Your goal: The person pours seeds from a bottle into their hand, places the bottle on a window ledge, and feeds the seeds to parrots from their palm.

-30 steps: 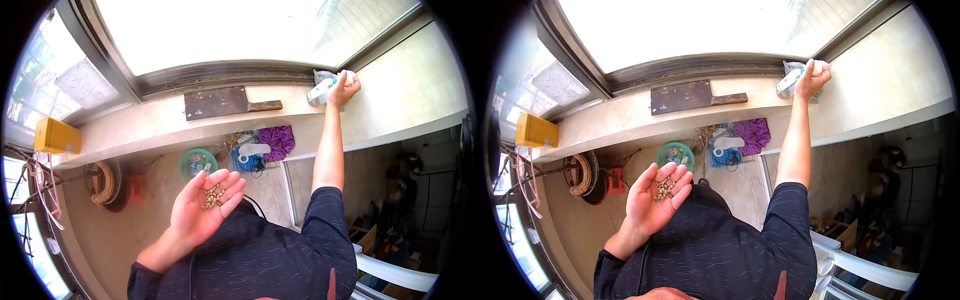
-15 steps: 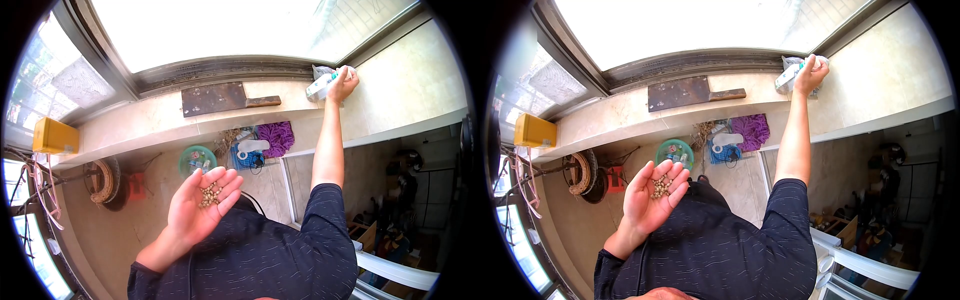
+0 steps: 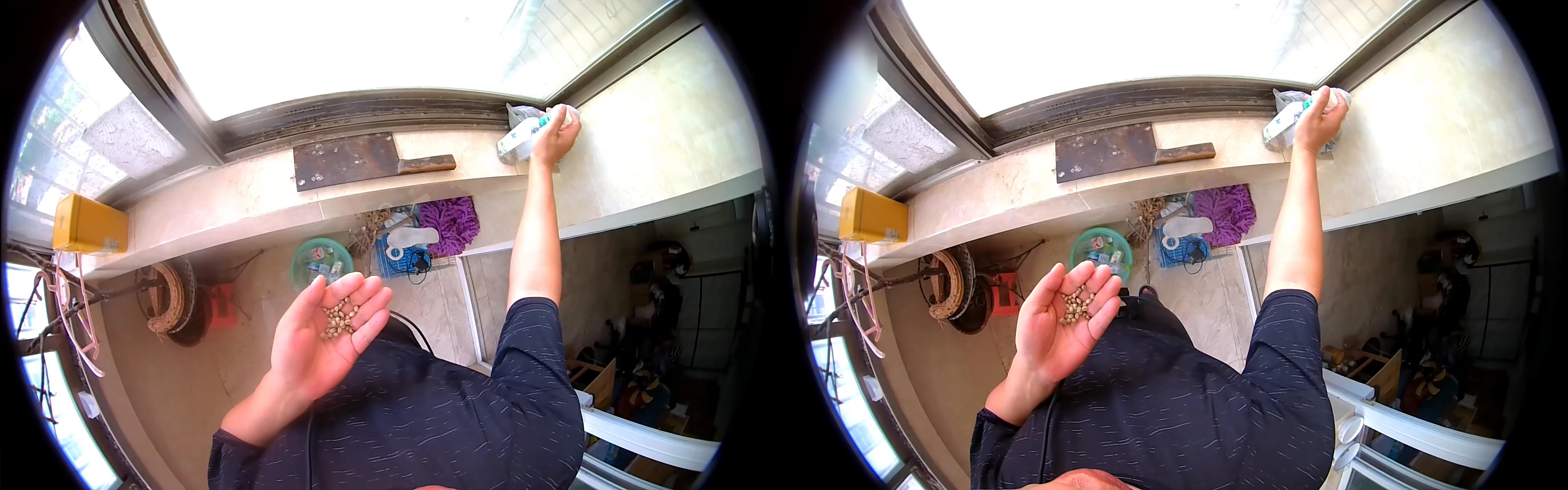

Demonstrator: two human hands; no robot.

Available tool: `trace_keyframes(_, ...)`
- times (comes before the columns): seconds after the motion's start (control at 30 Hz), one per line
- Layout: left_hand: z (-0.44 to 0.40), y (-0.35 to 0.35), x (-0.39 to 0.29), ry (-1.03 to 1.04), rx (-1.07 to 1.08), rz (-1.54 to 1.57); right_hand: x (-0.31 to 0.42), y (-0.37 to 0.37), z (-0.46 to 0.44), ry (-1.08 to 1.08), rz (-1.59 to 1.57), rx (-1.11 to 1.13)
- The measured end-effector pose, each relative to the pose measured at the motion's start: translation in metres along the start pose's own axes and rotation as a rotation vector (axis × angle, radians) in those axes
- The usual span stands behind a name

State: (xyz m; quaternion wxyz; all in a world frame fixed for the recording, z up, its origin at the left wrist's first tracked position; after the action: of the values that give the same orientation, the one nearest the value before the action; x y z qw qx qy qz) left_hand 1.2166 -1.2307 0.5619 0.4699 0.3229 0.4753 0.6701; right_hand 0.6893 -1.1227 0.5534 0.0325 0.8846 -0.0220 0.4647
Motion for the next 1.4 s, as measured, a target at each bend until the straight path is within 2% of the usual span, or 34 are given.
trace_keyframes(0.27,0.001,0.001,0.0,-0.001,-0.003,0.005,0.011,0.003,0.005,-0.066,-0.062,0.046)
trace_keyframes(0.57,0.001,0.0,-0.002,0.006,-0.026,0.001,0.0,0.001,0.001,-0.018,0.041,0.014)
trace_keyframes(0.77,0.0,-0.001,-0.003,0.01,-0.014,0.001,0.011,0.003,0.01,-0.085,0.017,-0.032)
trace_keyframes(0.87,0.001,0.0,-0.003,0.012,-0.014,-0.001,0.011,0.003,0.01,-0.088,0.119,-0.049)
trace_keyframes(1.07,0.001,-0.001,-0.003,0.013,-0.022,0.003,0.001,0.002,0.001,-0.041,-0.043,0.035)
trace_keyframes(1.17,0.0,-0.002,-0.003,0.007,0.011,0.008,-0.012,-0.001,-0.002,-0.104,-0.004,-0.064)
trace_keyframes(1.27,0.0,-0.002,-0.003,0.005,0.038,0.015,0.021,0.006,0.015,0.025,0.062,-0.016)
trace_keyframes(1.4,0.0,-0.003,-0.006,0.02,0.026,0.014,0.009,0.004,0.008,-0.015,0.037,-0.004)
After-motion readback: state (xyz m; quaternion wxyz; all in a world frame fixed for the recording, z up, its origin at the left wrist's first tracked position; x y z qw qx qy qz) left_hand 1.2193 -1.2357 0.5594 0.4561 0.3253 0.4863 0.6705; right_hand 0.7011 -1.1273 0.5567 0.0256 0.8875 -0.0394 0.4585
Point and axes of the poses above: each hand's wrist, its own z-axis away from the middle knuckle, its own y-axis out of the palm, x = y × z, the point moved 5 cm from there along -z, towards the middle knuckle, and after that the axes turned 10 degrees about y, right-handed, at the moved point
